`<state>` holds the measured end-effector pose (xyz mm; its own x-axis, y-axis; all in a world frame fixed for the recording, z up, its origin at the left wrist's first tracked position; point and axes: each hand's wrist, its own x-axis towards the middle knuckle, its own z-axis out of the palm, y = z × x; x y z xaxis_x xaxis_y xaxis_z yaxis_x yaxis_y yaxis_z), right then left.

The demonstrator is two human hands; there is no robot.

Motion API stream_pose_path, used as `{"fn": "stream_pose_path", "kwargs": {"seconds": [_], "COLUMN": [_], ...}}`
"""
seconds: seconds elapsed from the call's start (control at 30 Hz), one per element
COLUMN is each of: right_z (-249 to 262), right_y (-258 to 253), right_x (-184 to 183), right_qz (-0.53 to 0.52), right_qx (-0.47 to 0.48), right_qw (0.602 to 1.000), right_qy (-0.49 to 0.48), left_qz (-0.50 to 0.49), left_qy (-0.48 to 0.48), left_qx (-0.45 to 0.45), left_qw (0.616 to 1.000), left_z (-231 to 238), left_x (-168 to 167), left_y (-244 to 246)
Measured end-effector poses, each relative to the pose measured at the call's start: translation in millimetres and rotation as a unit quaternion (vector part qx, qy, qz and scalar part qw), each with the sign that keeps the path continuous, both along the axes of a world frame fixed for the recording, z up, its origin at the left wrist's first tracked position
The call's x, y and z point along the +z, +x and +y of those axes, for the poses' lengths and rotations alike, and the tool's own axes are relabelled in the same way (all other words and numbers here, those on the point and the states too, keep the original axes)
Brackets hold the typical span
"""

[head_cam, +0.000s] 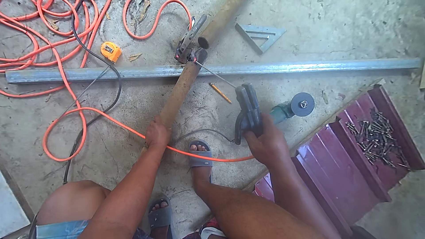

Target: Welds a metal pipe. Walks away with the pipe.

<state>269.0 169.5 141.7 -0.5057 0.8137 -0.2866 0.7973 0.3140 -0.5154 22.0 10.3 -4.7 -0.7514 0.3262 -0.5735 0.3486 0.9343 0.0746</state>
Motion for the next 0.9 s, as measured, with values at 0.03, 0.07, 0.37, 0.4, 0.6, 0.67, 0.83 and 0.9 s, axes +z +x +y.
{"fn": "stream_pose_path", "kwargs": {"seconds": [0.03, 0.07, 0.37, 0.4, 0.6, 0.67, 0.83, 0.9], "right_z": [0, 1, 2, 2, 4, 5, 6, 7], "right_y": [-1, -1, -4, -4, -5, -6, -7, -8], "right_x": [0, 1, 9, 10, 15, 17, 20, 21], "right_qz": [-0.002, -0.003, -0.017, -0.019, -0.025, -0.028, -0.030, -0.033], "right_qx": [0.002, 0.003, -0.005, -0.007, -0.006, -0.005, -0.004, -0.004], "right_qw": [1.000, 1.000, 1.000, 1.000, 1.000, 1.000, 1.000, 0.999], "right_qy": [0.000, 0.000, -0.007, -0.008, -0.008, -0.009, -0.007, -0.006], "left_qz": [0.001, 0.001, -0.004, -0.004, -0.005, -0.005, -0.006, -0.005], "left_qy": [0.000, -0.001, -0.001, 0.001, 0.003, 0.006, 0.002, 0.002], "left_qx": [0.000, 0.000, 0.001, 0.002, 0.000, -0.002, -0.004, -0.004], "left_qw": [1.000, 1.000, 1.000, 1.000, 1.000, 1.000, 1.000, 1.000], "left_z": [0, 1, 1, 1, 1, 1, 0, 0], "left_x": [0, 0, 1, 0, 1, 2, 1, 0], "left_y": [0, 0, 1, 1, 2, 2, 1, 1]}}
